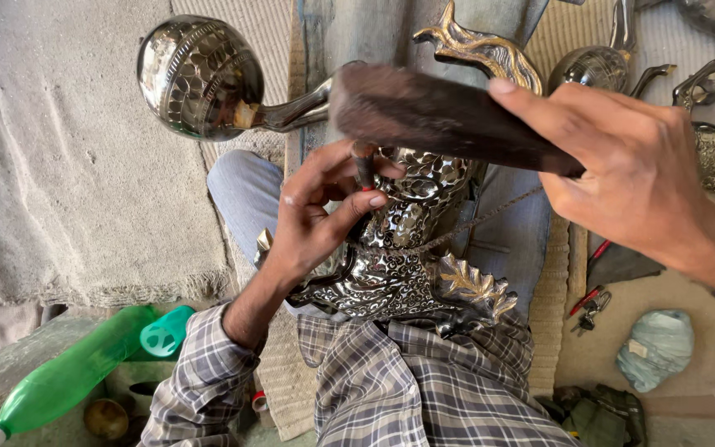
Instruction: The person uses a small metal punch and a wooden mallet to repeatedly strike a silver-colored metal animal figurine, creating a textured pattern on its surface. The person holds the figurine steady with one hand while striking with the other.
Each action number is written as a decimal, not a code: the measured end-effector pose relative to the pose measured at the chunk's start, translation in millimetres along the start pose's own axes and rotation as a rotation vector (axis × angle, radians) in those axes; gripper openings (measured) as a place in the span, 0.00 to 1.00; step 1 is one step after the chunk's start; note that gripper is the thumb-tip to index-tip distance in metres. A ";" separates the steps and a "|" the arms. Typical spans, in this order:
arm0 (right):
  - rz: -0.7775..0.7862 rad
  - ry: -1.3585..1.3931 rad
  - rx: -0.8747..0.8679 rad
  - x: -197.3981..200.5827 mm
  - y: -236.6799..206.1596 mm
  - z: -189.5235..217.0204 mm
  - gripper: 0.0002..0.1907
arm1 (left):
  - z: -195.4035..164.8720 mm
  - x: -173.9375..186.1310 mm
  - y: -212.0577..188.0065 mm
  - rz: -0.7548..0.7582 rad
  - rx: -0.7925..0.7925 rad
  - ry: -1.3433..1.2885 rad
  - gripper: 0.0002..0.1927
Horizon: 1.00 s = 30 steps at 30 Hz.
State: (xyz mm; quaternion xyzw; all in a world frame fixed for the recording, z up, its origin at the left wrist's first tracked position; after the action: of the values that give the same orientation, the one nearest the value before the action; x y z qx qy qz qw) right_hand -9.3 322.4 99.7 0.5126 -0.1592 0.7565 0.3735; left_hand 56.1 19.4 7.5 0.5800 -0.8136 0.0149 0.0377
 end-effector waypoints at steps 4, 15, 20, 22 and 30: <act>0.015 -0.038 0.094 13.2 15.2 -2.1 0.43 | 1.2 2.3 4.2 0.040 0.012 0.109 0.23; 0.135 0.079 -0.081 16.4 13.9 4.7 0.50 | 1.0 1.8 7.6 0.055 -0.038 -0.005 0.23; 0.218 -0.063 -0.094 14.2 17.6 5.0 0.49 | 2.4 3.4 6.8 0.075 -0.039 0.005 0.22; 0.163 0.109 -0.119 14.9 16.9 4.9 0.48 | 2.5 3.9 5.5 0.080 -0.028 0.042 0.22; 0.175 0.013 -0.066 22.0 18.5 9.1 0.47 | 3.4 3.1 7.5 0.084 -0.103 -0.020 0.20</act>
State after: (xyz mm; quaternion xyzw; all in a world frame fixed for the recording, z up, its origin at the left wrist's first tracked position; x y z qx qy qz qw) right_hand -21.1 313.2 125.9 0.4792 -0.2258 0.7839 0.3240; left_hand 47.9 18.8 4.5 0.5426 -0.8374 -0.0315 0.0587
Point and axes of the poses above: each hand's wrist, its own y-axis towards the middle knuckle, its own x-axis out of the back of the hand, z = x × y, the point moved 1 cm from there along y, towards the middle knuckle, and after that the axes turned 15 degrees about y, right-handed, at the moved point
